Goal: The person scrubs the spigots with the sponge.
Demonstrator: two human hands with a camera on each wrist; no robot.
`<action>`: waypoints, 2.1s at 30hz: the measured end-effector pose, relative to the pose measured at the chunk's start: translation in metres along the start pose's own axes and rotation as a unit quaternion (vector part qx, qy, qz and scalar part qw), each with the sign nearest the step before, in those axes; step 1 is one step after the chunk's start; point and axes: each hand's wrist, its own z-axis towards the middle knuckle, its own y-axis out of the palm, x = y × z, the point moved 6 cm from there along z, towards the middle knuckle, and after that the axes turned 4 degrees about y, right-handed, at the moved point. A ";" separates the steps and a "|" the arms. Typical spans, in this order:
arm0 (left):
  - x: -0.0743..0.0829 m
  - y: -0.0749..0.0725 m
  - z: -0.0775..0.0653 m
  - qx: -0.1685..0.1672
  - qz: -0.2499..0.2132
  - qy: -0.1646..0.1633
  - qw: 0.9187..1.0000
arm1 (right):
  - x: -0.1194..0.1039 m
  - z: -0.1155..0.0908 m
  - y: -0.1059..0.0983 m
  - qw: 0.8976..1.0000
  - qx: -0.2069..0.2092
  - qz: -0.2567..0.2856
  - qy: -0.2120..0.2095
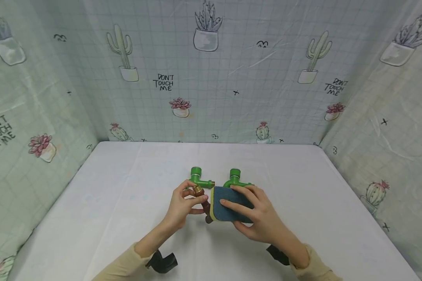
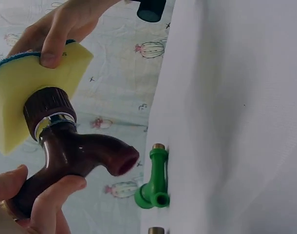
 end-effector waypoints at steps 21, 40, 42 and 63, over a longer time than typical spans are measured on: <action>-0.009 -0.011 0.002 -0.004 -0.034 -0.051 0.998 | 0.022 -0.017 0.004 0.998 -0.001 0.035 0.054; 0.001 -0.053 0.013 -0.003 -0.021 -0.099 0.995 | 0.047 -0.040 0.001 0.995 -0.010 0.008 0.097; 0.000 -0.058 0.014 -0.011 -0.027 -0.106 0.994 | 0.048 -0.041 0.001 0.995 -0.007 0.007 0.097; 0.017 -0.109 0.029 -0.026 0.033 -0.078 0.996 | 0.064 -0.052 -0.009 0.993 0.021 -0.022 0.118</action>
